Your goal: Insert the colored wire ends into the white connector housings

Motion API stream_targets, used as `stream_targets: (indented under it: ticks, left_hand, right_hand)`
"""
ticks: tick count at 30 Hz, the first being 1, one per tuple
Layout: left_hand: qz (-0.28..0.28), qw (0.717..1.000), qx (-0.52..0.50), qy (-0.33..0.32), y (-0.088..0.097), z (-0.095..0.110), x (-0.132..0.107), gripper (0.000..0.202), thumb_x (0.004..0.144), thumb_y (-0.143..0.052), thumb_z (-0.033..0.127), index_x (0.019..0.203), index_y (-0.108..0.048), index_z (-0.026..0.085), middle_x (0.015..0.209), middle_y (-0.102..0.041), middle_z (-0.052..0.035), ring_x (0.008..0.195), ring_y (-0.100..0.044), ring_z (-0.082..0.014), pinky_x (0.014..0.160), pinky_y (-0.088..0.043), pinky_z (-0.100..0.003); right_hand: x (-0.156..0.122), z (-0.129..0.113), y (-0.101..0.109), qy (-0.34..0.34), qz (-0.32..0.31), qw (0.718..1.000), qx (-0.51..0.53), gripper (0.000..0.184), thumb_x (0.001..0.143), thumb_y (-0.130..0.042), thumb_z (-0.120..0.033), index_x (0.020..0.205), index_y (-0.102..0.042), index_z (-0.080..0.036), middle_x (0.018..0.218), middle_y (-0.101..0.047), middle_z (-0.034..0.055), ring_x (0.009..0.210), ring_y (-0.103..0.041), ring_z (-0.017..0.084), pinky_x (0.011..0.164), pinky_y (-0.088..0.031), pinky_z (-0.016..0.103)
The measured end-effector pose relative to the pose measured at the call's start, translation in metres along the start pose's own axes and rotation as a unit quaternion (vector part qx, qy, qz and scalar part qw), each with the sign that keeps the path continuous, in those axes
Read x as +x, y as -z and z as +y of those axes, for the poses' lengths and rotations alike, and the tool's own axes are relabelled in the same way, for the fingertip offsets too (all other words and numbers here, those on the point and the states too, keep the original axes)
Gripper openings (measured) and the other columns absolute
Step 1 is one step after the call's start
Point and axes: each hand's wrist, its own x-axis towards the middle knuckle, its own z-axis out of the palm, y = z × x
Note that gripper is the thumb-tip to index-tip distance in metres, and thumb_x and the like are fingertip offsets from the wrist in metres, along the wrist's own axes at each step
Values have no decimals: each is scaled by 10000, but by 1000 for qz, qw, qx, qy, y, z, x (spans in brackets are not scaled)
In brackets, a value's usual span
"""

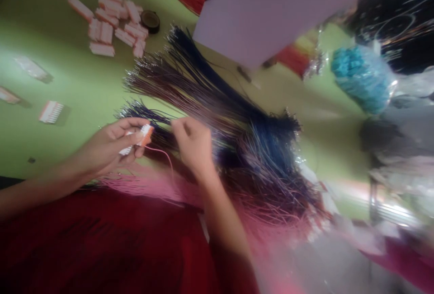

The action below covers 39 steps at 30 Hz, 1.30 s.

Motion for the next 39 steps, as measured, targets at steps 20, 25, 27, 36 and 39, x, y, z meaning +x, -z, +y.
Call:
stream_targets:
  ticks: [20, 25, 27, 36, 39]
  left_hand:
    - [-57, 998, -29, 23, 4, -12, 10, 417, 848, -880, 336, 1128, -610, 186, 616, -682, 36, 433, -566, -117, 367, -313, -202]
    - [-47, 998, -42, 29, 4, -17, 13, 461, 816, -916, 343, 1149, -644, 175, 660, -701, 32, 459, -576, -114, 415, -414, -213]
    - [-17, 998, -61, 27, 4, -19, 14, 481, 772, -947, 324, 1129, -662, 172, 727, -733, 16, 538, -633, -118, 486, -492, -211]
    - [-36, 996, -80, 18, 3, -14, 13, 390, 796, -896, 227, 1095, -649, 184, 672, -700, 32, 479, -607, -120, 337, -335, -177]
    - [-42, 995, -86, 25, 3, -12, 13, 367, 823, -890, 221, 1092, -644, 183, 690, -697, 32, 495, -620, -120, 341, -347, -167]
  right_hand:
    - [30, 27, 17, 129, 64, 953, -268, 140, 832, -593, -119, 763, -643, -231, 813, -723, 38, 788, -648, 210, 799, -503, 372]
    - [-25, -27, 21, 222, -5, 971, -93, 172, 939, -626, -120, 879, -722, -249, 832, -780, -24, 735, -689, 135, 754, -552, 278]
    - [-40, -41, 9, 246, -133, 960, -22, 172, 988, -631, -155, 910, -753, -247, 849, -801, -28, 720, -703, 115, 731, -560, 248]
    - [-36, 7, -2, 68, 9, 994, -83, 146, 898, -622, -212, 848, -759, -228, 741, -756, -6, 673, -675, 151, 667, -529, 272]
    - [-39, 8, 2, 108, 20, 988, -108, 178, 919, -630, -221, 856, -795, -235, 767, -783, 14, 686, -696, 164, 712, -553, 288]
